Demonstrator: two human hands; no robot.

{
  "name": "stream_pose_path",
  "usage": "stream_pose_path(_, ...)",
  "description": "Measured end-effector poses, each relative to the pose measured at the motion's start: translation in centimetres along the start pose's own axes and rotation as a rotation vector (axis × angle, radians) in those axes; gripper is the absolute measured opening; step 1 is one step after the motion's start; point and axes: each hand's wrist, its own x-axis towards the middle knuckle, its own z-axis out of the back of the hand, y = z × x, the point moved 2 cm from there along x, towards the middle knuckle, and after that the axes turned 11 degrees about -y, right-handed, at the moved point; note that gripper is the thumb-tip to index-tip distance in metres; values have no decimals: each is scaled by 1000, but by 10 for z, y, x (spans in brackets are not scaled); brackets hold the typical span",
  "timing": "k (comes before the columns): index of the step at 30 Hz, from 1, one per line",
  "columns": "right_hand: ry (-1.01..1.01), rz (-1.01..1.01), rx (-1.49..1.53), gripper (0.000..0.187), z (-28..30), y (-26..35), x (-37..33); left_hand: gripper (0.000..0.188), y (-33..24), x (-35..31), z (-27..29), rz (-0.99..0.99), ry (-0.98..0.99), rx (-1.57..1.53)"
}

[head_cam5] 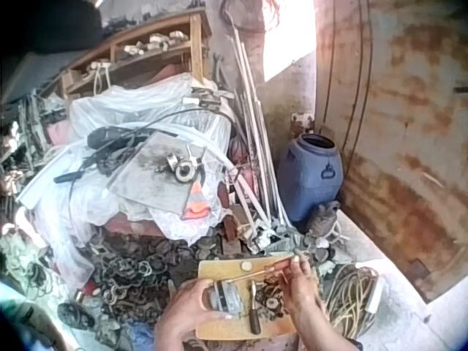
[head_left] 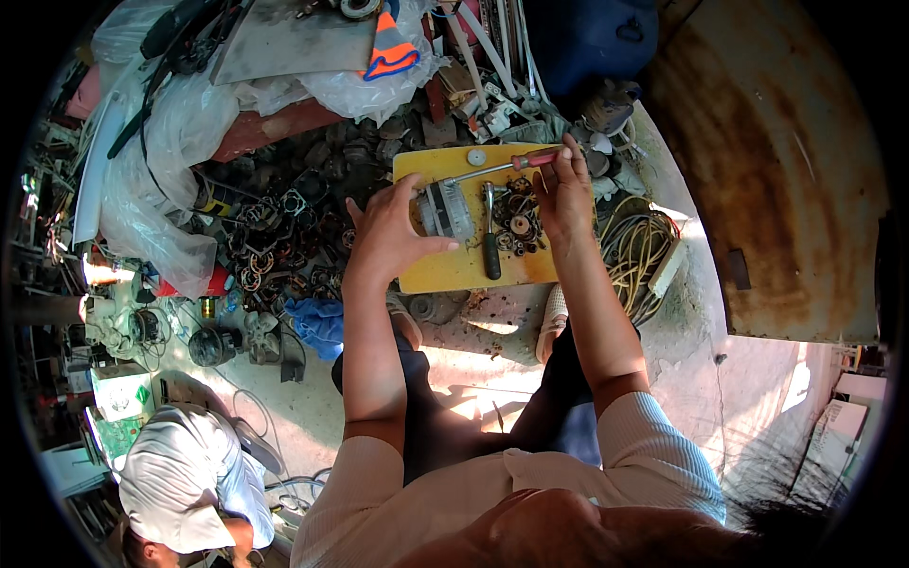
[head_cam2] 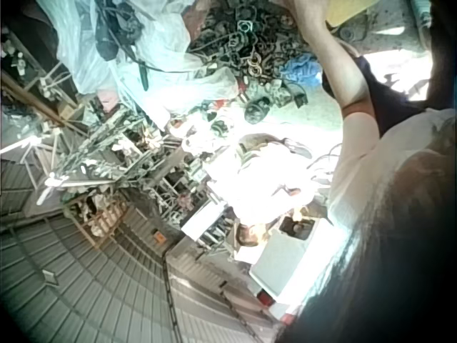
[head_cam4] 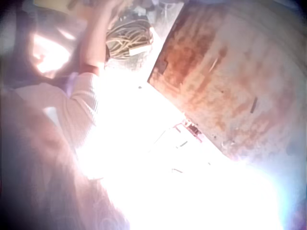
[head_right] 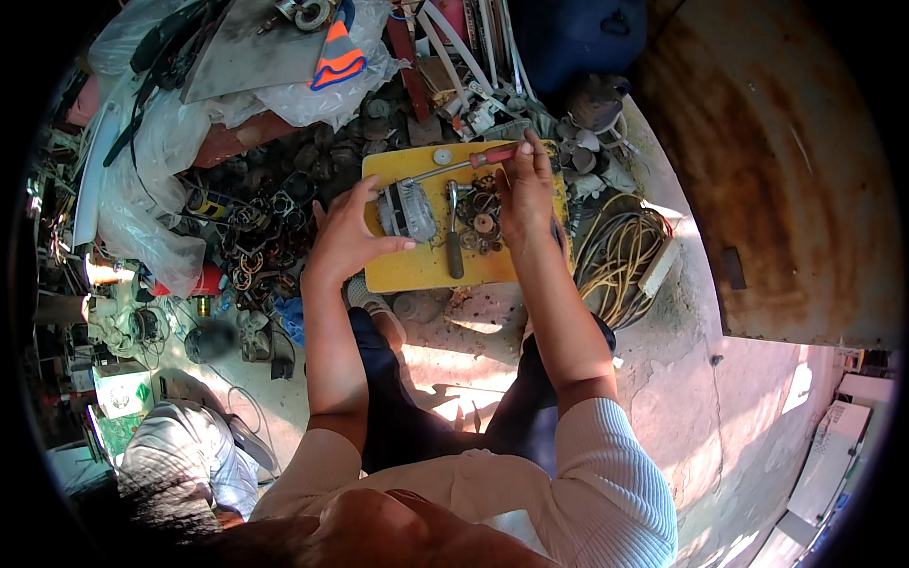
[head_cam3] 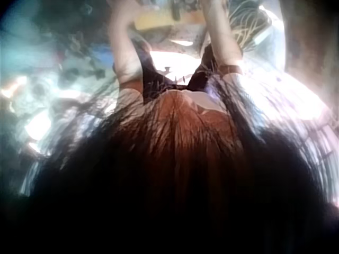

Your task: The person disassembles a mechanical part using a wrench and a screwdriver, removing screws and separating the metal components.

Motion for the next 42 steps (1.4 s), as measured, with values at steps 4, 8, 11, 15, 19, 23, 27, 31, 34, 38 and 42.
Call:
stream_pose_path(4,-6,10,58,40,-3,0,0,97,-2,2,2,43,40,-16)
stream_pose_path(8,-26,-12,29,38,-9,4,-5,99,3,1,0,7,24,30)
stream_pose_path(11,-55,-26,-15,38,-6,6,-3,99,0,1,1,25,3,0)
stream_pose_path(15,-30,-13,4,38,0,3,3,99,-2,2,2,56,42,-30)
stream_pose_path(19,-21,-22,61,34,-4,3,-3,98,1,1,1,26,42,6)
stream_pose_path(23,-83,-30,-29,32,-7,4,-5,96,1,0,0,34,-6,-21)
stream_pose_path(27,-57,8,36,35,-3,1,-1,99,-3,2,2,55,49,-33)
stream_pose_path(31,3,10,98,37,-5,-1,-1,100,0,0,2,13,31,17)
stream_pose_path(34,-83,-32,-34,36,-10,5,-8,99,1,0,1,26,3,-16)
stream_pose_path(38,-52,-34,-28,39,-3,3,-3,103,0,2,1,69,40,-28)
stream_pose_path(42,-22,11,30,40,-3,-1,-1,102,2,3,0,35,54,-2)
